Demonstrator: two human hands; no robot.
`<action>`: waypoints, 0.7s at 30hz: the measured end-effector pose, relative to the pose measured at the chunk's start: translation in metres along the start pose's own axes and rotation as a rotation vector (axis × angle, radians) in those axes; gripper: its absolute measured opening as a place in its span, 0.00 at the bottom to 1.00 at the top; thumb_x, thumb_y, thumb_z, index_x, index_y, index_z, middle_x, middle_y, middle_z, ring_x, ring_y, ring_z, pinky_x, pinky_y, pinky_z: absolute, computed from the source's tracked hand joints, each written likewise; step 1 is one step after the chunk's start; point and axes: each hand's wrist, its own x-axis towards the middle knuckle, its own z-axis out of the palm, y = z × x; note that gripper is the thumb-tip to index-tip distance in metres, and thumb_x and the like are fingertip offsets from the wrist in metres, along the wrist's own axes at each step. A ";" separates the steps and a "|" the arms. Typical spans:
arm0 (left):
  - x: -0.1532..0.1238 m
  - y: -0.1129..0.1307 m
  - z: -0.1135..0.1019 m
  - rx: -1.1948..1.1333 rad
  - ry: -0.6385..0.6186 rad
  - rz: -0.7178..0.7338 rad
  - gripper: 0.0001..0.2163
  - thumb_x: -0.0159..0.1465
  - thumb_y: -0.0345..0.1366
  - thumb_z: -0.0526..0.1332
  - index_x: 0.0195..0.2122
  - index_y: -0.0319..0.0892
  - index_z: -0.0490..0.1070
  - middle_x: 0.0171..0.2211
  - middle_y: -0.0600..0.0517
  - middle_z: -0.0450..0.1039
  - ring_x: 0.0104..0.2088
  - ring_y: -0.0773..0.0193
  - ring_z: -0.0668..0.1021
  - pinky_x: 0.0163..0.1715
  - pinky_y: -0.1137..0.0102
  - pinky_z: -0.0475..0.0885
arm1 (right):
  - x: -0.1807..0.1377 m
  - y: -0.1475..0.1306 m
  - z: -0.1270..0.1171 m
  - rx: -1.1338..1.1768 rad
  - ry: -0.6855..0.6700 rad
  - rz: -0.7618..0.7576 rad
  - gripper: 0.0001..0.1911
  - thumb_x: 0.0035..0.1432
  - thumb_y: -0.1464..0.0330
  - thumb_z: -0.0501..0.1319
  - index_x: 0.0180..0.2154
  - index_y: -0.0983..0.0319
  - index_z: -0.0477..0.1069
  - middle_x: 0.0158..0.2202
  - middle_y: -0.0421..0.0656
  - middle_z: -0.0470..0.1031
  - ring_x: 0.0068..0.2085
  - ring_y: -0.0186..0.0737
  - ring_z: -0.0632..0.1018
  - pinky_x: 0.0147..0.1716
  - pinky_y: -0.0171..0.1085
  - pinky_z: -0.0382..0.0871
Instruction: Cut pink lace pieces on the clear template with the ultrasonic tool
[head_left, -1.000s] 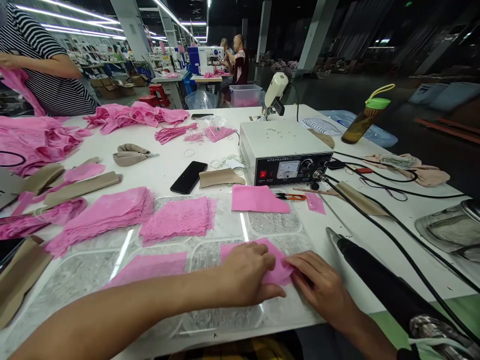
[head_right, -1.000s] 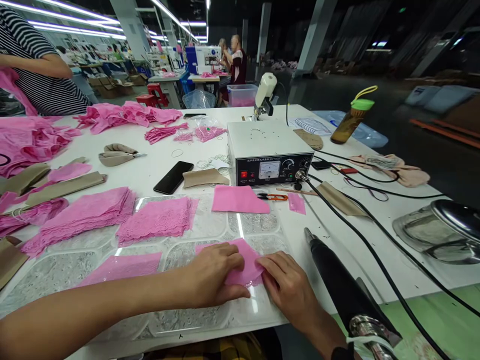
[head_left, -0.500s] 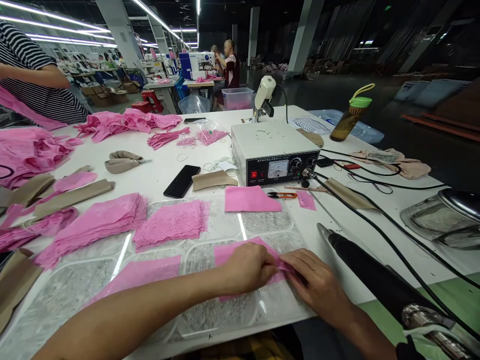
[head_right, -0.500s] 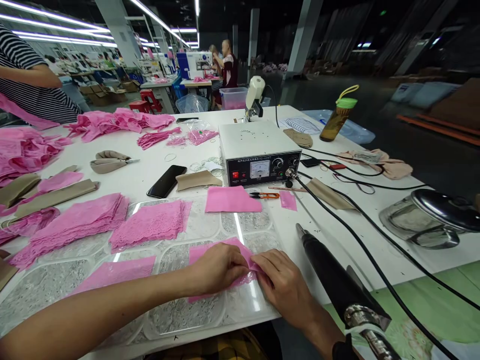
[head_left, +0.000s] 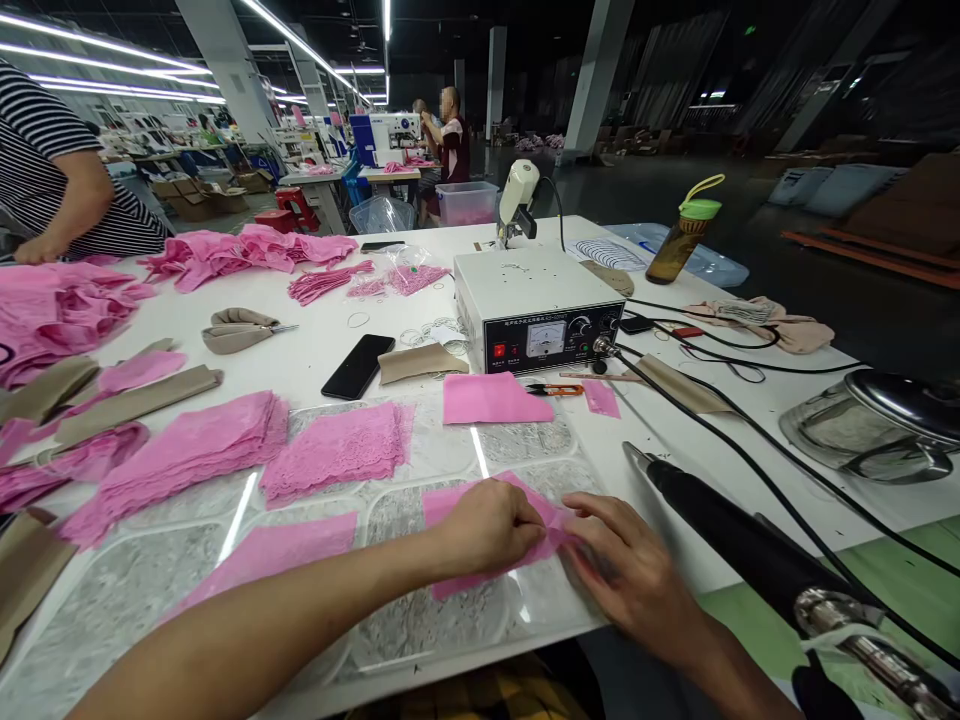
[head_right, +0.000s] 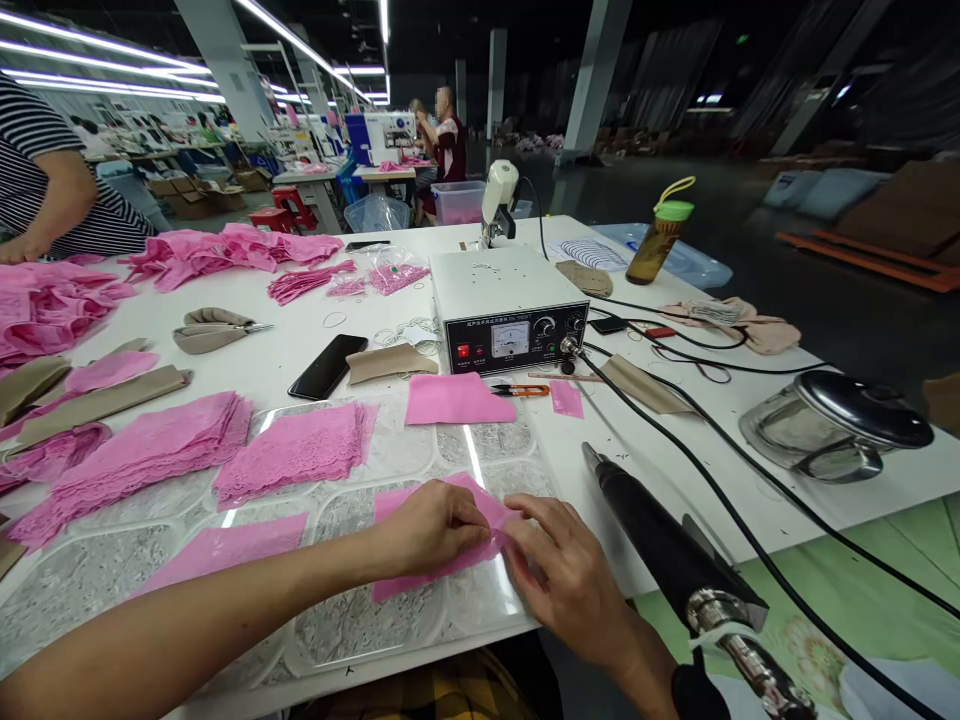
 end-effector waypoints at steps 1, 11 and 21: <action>0.000 0.000 0.001 -0.012 0.006 -0.006 0.14 0.54 0.24 0.56 0.13 0.38 0.56 0.16 0.57 0.58 0.20 0.72 0.61 0.22 0.73 0.54 | 0.001 -0.001 0.000 -0.005 0.000 -0.015 0.12 0.61 0.77 0.57 0.44 0.58 0.71 0.45 0.48 0.76 0.44 0.42 0.78 0.40 0.41 0.78; -0.008 -0.006 -0.007 -0.314 0.186 -0.121 0.07 0.55 0.29 0.60 0.21 0.37 0.73 0.20 0.55 0.71 0.25 0.68 0.71 0.25 0.76 0.63 | -0.009 0.000 0.003 -0.025 -0.073 -0.005 0.09 0.60 0.75 0.58 0.39 0.58 0.73 0.46 0.49 0.75 0.46 0.46 0.77 0.42 0.45 0.77; -0.123 -0.048 -0.052 -0.794 0.709 -0.352 0.21 0.52 0.53 0.68 0.28 0.36 0.73 0.26 0.49 0.76 0.26 0.67 0.79 0.29 0.74 0.75 | 0.024 -0.037 0.031 0.132 -0.045 -0.194 0.06 0.64 0.69 0.58 0.42 0.60 0.71 0.34 0.43 0.76 0.36 0.38 0.78 0.36 0.35 0.74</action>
